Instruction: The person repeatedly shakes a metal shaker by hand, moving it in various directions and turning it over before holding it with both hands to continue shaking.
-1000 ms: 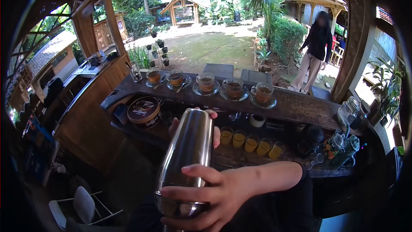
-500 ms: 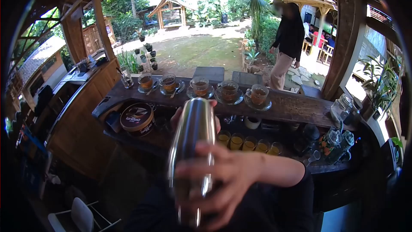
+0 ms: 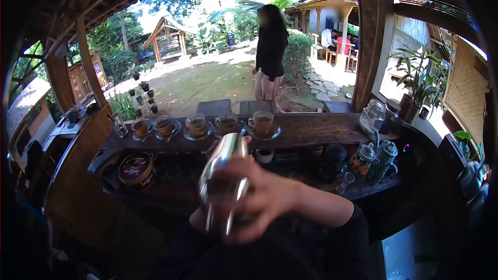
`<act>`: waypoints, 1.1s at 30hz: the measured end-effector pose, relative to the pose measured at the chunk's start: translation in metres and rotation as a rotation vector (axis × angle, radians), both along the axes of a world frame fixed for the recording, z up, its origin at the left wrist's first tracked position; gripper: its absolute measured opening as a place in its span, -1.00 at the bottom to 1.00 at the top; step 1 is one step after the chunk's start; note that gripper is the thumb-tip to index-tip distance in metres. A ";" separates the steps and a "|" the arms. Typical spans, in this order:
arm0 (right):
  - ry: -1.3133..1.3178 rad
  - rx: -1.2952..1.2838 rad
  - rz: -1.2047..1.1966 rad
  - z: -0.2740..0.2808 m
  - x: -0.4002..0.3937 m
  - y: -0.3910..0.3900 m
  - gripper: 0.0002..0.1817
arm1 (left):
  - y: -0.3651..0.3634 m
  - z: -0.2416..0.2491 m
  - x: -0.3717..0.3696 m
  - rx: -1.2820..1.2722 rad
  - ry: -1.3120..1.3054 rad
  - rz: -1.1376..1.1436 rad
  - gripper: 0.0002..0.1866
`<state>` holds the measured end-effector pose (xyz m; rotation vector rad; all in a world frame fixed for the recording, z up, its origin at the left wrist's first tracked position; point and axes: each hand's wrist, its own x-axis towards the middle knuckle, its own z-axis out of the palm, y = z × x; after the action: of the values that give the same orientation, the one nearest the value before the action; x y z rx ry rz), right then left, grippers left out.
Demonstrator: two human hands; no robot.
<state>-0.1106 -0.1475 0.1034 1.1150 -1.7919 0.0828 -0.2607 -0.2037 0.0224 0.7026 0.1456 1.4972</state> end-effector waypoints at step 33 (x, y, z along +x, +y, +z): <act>0.371 -0.658 -1.177 0.014 0.320 0.038 0.24 | 0.127 0.119 0.287 0.241 0.481 -0.190 -0.42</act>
<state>0.2095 -0.1098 0.1174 -0.4333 -1.6282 -0.2153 0.0260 -0.0768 0.1417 1.2318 0.2584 1.1524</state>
